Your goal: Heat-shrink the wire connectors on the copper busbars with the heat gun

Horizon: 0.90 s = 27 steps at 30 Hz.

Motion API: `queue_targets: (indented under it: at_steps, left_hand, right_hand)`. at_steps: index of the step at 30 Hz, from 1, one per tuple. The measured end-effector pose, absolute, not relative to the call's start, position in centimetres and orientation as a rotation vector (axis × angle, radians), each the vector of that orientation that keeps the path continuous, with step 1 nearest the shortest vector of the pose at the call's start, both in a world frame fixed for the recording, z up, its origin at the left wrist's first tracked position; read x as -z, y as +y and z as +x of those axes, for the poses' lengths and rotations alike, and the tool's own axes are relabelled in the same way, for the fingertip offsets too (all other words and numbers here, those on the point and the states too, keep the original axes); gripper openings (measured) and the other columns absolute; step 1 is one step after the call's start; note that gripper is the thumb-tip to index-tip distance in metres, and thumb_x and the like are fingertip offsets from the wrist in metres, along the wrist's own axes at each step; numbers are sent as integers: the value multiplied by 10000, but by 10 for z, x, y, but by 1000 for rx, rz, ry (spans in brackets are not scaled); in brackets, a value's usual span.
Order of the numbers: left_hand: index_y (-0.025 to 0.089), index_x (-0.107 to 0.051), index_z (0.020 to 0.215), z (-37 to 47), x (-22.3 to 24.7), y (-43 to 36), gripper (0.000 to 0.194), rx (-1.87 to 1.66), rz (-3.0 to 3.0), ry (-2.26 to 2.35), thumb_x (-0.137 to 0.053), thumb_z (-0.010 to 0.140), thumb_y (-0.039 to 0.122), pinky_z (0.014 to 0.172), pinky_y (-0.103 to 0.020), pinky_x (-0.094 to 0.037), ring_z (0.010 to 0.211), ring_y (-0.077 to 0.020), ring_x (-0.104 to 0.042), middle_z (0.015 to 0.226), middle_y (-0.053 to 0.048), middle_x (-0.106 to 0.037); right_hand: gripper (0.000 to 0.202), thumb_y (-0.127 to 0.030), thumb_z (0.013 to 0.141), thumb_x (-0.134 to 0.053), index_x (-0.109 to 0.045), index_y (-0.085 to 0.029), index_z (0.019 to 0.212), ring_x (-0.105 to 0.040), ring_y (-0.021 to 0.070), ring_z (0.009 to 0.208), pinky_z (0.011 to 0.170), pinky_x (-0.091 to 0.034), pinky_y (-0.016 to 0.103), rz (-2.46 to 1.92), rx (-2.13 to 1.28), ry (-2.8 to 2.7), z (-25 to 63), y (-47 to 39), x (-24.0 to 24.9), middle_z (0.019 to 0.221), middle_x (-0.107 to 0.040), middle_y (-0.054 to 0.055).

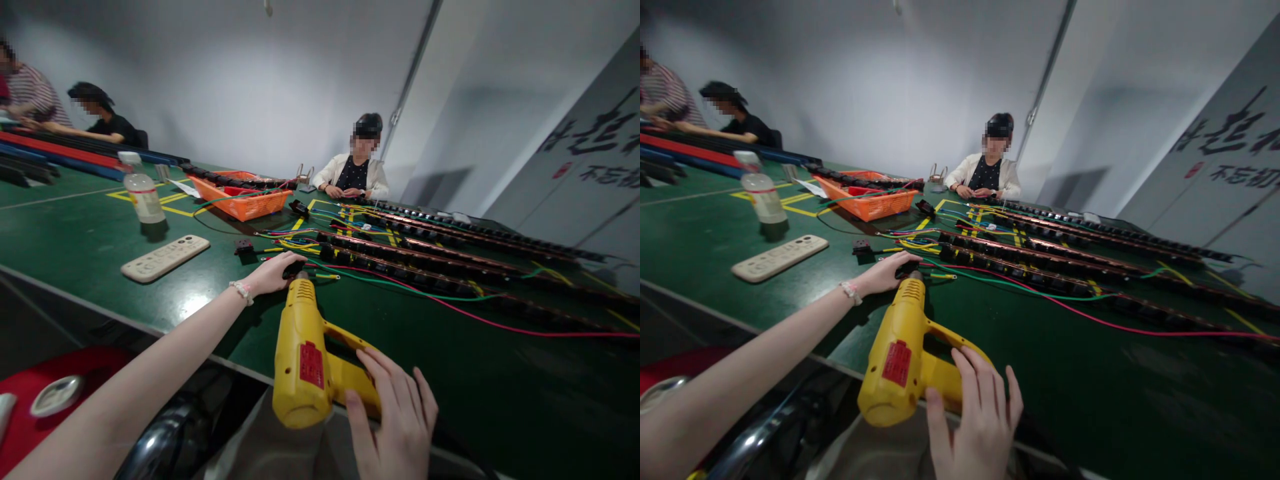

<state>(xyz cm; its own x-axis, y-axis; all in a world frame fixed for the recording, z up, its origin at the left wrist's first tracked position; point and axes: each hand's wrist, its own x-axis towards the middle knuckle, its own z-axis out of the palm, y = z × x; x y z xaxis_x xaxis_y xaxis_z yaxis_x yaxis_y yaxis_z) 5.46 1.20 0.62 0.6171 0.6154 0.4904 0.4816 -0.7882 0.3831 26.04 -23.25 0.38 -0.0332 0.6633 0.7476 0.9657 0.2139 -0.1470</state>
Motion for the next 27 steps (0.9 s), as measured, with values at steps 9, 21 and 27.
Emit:
queue_targets:
  at_steps: [9,21,27]
  left_hand:
    - [199,-482,1228,54,-7,12,501,-902,2617,932,-506,733,121,933,-326,-453,1082,-204,-550,1183,-65,-572]
    - [196,-509,1176,55,-8,12,432,-927,2612,941,-528,745,193,900,-316,-463,1022,-200,-577,1135,-52,-598]
    - [207,-507,1180,55,-10,11,416,-904,2592,957,-530,766,235,873,-310,-472,1009,-200,-581,1130,-50,-595]
  right_hand:
    - [797,-703,702,-504,-441,-152,1274,-523,250,1099,958,-316,383,-1416,487,-1937,214,-220,-18,1265,-544,89]
    - [675,-529,676,-575,-449,-181,1241,-569,219,1029,945,-320,353,-1419,482,-1910,258,-218,-14,1218,-580,74]
    - [620,-608,763,-483,-465,-195,1224,-570,229,988,928,-327,372,-1513,526,-1819,288,-217,-7,1129,-614,75]
